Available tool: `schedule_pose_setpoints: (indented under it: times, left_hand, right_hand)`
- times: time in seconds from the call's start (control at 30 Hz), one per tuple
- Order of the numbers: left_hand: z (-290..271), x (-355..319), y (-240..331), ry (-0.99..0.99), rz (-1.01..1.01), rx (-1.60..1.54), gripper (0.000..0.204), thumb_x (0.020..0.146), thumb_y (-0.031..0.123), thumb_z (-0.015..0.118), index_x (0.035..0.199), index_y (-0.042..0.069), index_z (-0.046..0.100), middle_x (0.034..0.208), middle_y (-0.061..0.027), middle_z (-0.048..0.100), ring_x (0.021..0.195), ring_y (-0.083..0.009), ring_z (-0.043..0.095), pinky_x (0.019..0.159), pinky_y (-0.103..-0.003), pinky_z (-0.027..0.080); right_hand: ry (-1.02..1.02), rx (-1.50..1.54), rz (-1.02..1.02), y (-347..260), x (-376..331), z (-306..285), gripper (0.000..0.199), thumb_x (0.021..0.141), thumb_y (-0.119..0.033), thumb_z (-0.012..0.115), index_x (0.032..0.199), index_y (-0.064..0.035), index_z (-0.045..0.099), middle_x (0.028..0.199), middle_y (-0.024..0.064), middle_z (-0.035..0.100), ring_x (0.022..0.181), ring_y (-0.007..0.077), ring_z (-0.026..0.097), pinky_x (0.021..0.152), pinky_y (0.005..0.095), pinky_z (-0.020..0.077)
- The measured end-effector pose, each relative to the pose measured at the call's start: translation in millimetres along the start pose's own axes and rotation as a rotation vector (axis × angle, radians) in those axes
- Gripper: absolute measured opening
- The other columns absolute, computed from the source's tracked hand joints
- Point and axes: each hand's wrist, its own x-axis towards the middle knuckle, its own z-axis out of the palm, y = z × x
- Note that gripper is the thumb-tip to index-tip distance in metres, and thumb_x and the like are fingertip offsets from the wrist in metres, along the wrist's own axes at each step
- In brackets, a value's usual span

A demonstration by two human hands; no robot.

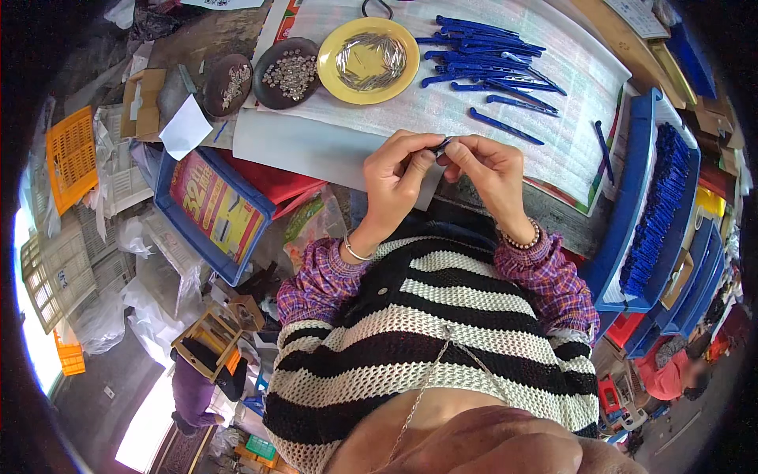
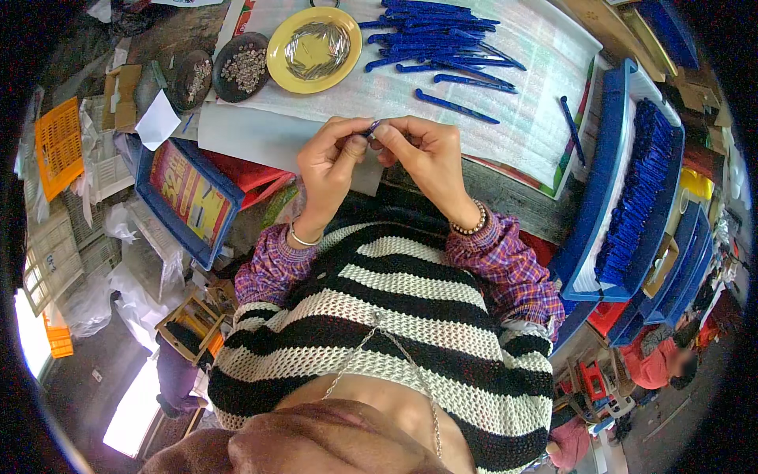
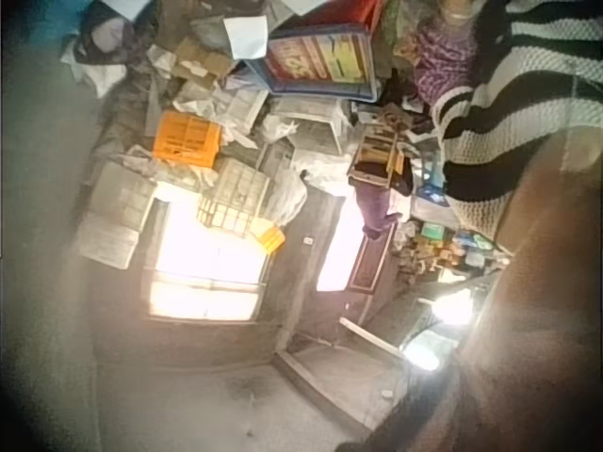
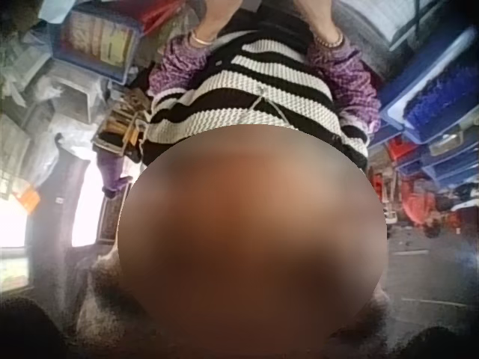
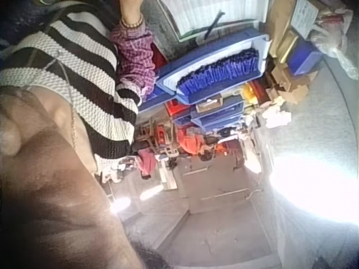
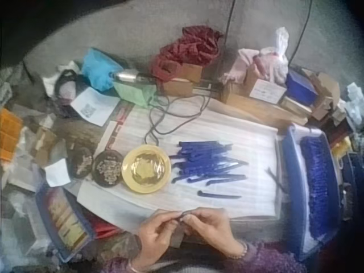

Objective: Assembling small blue plastic tubes by manually attaching black clips to them at a workstation.

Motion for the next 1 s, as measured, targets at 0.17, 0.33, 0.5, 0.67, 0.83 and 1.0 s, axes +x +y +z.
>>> schedule_pose_setpoints:
  times: [0.17, 0.33, 0.5, 0.67, 0.83, 1.0]
  left_hand:
    - [-1.1, -1.1, -6.3, -0.036, 0.044, 0.009, 0.016, 0.086, 0.0, 0.058, 0.101, -0.001, 0.062, 0.085, -0.0026, 0.056, 0.066, -0.0063, 0.05, 0.058, -0.019, 0.04]
    - [-1.3, -3.7, -9.2, -0.032, 0.006, 0.002, 0.016, 0.086, -0.001, 0.058, 0.101, -0.001, 0.062, 0.084, -0.002, 0.056, 0.066, -0.0063, 0.05, 0.058, -0.018, 0.04]
    - [-0.8, -3.1, -8.4, -0.026, -0.063, -0.077, 0.016, 0.087, -0.001, 0.056, 0.102, -0.002, 0.062, 0.085, -0.0019, 0.057, 0.066, -0.0067, 0.05, 0.058, -0.019, 0.041]
    - [-0.2, -0.6, -3.9, -0.037, -0.058, -0.091, 0.016, 0.087, 0.0, 0.056, 0.102, -0.001, 0.062, 0.086, -0.002, 0.057, 0.066, -0.0069, 0.05, 0.058, -0.019, 0.041]
    - [2.6, 0.1, -4.3, 0.012, -0.05, -0.112, 0.018, 0.083, -0.007, 0.056, 0.098, 0.0, 0.064, 0.08, -0.0011, 0.056, 0.064, -0.0039, 0.048, 0.054, -0.017, 0.038]
    - [1.2, -0.5, -4.6, -0.035, -0.019, -0.028, 0.016, 0.086, -0.003, 0.055, 0.1, 0.0, 0.063, 0.083, -0.0019, 0.057, 0.065, -0.006, 0.05, 0.057, -0.018, 0.041]
  right_hand:
    - [0.0, -0.045, 0.003, 2.3, -0.5, -0.9, 0.019, 0.09, -0.012, 0.056, 0.09, 0.0052, 0.065, 0.074, 0.0066, 0.065, 0.06, 0.0078, 0.056, 0.055, 0.0208, 0.0459]
    - [-0.019, -0.009, 0.034, 3.4, 0.2, -1.4, 0.022, 0.091, -0.013, 0.054, 0.088, 0.005, 0.065, 0.072, 0.0062, 0.064, 0.059, 0.0079, 0.056, 0.054, 0.0208, 0.0452]
    - [0.001, -0.111, -0.062, 3.4, -0.7, 0.5, 0.015, 0.088, -0.007, 0.057, 0.088, 0.0055, 0.065, 0.072, 0.0059, 0.064, 0.061, 0.0084, 0.057, 0.055, 0.0202, 0.046]
    - [-0.034, -0.366, -0.239, 4.1, 4.5, -5.5, 0.01, 0.084, -0.001, 0.061, 0.089, 0.0059, 0.064, 0.071, 0.0055, 0.063, 0.062, 0.0089, 0.059, 0.056, 0.0194, 0.0468]
    - [0.03, -0.197, -0.148, 10.4, 5.4, -5.8, 0.011, 0.083, -0.002, 0.063, 0.091, 0.0055, 0.065, 0.074, 0.0051, 0.063, 0.063, 0.0081, 0.058, 0.055, 0.019, 0.0462]
    - [0.002, -0.305, -0.207, 7.4, 6.1, -8.1, 0.01, 0.082, -0.001, 0.062, 0.09, 0.0053, 0.065, 0.072, 0.0044, 0.063, 0.061, 0.0076, 0.057, 0.054, 0.0192, 0.045]
